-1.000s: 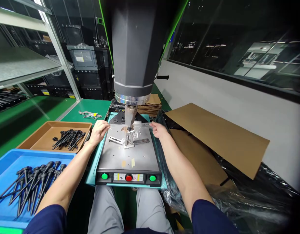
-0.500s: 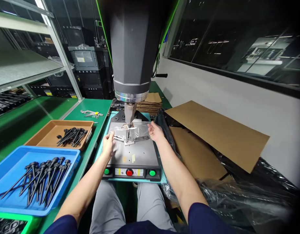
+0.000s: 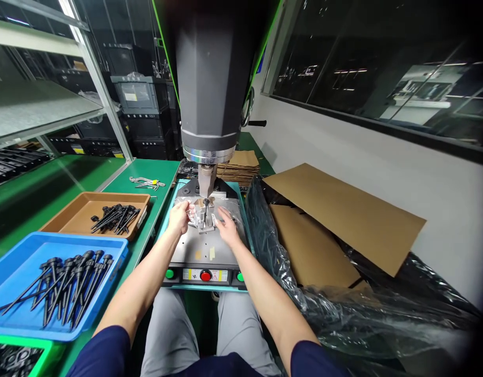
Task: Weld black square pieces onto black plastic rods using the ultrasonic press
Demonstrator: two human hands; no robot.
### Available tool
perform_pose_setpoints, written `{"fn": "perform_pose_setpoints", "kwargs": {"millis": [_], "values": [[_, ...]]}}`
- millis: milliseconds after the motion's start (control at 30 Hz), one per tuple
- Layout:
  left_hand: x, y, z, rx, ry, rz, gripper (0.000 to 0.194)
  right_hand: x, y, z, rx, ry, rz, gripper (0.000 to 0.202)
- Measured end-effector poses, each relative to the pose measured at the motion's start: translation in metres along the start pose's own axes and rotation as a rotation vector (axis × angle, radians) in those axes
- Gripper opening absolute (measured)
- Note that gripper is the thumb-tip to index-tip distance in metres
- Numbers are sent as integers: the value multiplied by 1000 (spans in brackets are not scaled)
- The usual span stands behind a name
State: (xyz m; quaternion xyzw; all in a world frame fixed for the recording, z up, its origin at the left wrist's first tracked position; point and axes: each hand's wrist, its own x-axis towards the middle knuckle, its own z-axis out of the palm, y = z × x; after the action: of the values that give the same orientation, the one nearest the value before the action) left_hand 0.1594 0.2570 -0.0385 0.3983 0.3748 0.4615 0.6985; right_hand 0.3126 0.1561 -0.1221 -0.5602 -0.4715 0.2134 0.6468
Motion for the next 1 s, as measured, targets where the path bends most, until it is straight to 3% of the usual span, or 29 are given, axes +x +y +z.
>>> {"fn": "perform_pose_setpoints", "kwargs": {"millis": [100, 267, 400, 600, 700, 767, 900, 1000], "values": [[-4, 8, 10, -30, -21, -28, 23, 32, -13, 10, -210, 6, -119, 45], [-6, 23, 20, -85, -53, -101, 26, 68, -30, 19, -381, -23, -150, 28], [-6, 28, 22, -75, -49, -98, 27, 72, -36, 20, -378, -52, -180, 16], [-2, 26, 23, -74, -32, -85, 26, 68, -49, 22, -344, 12, -165, 19], [-1, 19, 19, -64, -20, -71, 23, 47, -55, 19, -255, 79, -127, 22], [-1, 12, 14, -44, -8, -67, 21, 18, -55, 15, -180, 115, -129, 23], [-8, -7, -8, 23, -13, -102, 23, -56, -61, 4, -25, 34, -156, 24], [-27, -24, -31, 76, 9, -119, 34, -93, -78, 0, 26, -6, -237, 24]]}}
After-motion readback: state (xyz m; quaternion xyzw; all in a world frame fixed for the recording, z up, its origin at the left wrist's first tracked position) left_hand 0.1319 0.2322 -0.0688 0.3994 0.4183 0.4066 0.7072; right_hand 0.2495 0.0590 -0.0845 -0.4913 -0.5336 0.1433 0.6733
